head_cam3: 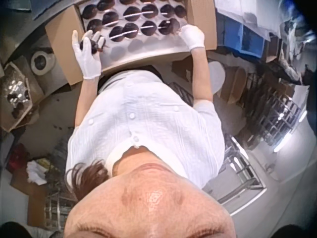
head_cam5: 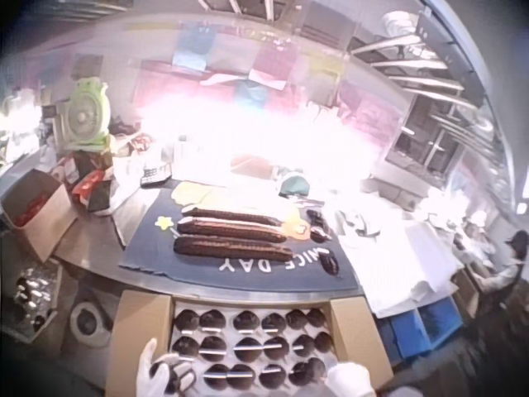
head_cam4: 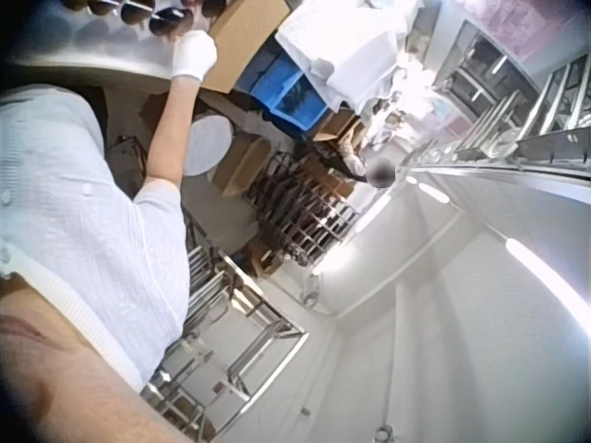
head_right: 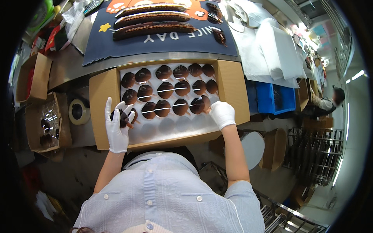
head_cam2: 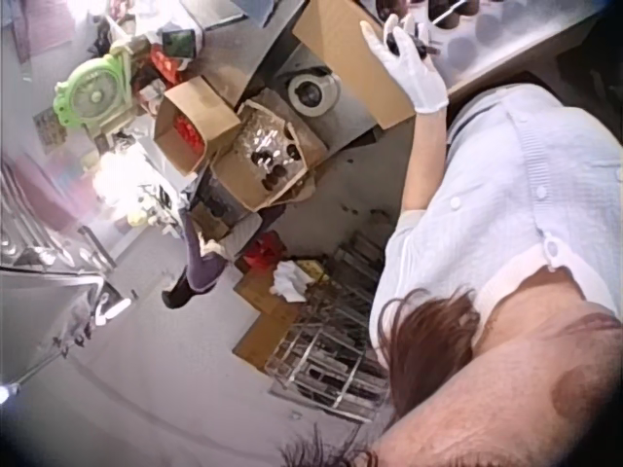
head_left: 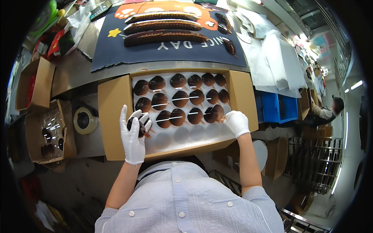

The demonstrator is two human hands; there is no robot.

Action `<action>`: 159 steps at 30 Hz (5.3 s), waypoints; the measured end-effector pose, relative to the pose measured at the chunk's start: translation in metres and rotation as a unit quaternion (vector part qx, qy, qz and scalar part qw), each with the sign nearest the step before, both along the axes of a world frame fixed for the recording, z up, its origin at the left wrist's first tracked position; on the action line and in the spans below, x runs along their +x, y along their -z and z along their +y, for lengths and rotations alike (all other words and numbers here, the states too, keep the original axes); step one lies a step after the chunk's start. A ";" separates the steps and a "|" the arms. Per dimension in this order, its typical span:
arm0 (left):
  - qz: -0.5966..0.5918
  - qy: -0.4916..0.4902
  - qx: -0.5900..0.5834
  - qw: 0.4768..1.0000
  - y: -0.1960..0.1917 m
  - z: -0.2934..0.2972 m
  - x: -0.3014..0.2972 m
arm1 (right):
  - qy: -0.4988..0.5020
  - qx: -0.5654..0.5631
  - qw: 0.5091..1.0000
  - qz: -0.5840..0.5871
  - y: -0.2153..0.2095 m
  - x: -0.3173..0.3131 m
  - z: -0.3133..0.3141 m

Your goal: The person places small round pastries into a cardboard box with a foam insert, one at a time, using gloved hands. The person repeatedly retrieves pastries from a nearby metal rack and arranges them in the box, then covers the box with a sheet of paper.

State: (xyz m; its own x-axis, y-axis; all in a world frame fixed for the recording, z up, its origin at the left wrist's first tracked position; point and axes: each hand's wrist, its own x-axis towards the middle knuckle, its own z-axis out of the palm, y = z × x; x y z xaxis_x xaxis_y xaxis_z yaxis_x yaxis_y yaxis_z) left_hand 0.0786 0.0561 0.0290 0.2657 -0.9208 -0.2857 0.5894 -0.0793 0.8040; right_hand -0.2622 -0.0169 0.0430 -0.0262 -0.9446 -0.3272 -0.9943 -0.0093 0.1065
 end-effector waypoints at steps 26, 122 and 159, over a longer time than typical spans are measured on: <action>-0.185 -0.119 -0.143 0.965 -0.029 -0.021 0.039 | -0.215 -0.022 0.921 -0.325 0.011 0.174 0.083; -0.785 0.336 -0.105 0.509 0.025 -0.052 -0.058 | -0.241 -0.165 0.936 -0.195 0.067 0.057 -0.079; 0.004 -0.170 -0.205 0.964 -0.048 -0.125 -0.009 | -0.032 -0.136 0.647 -0.750 -0.008 0.265 -0.106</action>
State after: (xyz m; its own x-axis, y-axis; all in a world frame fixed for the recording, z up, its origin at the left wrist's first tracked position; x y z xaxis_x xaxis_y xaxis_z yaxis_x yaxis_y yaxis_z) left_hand 0.0696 -0.0685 0.0770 0.5717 -0.8165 0.0804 0.5320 0.4435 0.7213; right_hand 0.0029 -0.1233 0.0514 0.1696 -0.9562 0.2385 0.0195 -0.2387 -0.9709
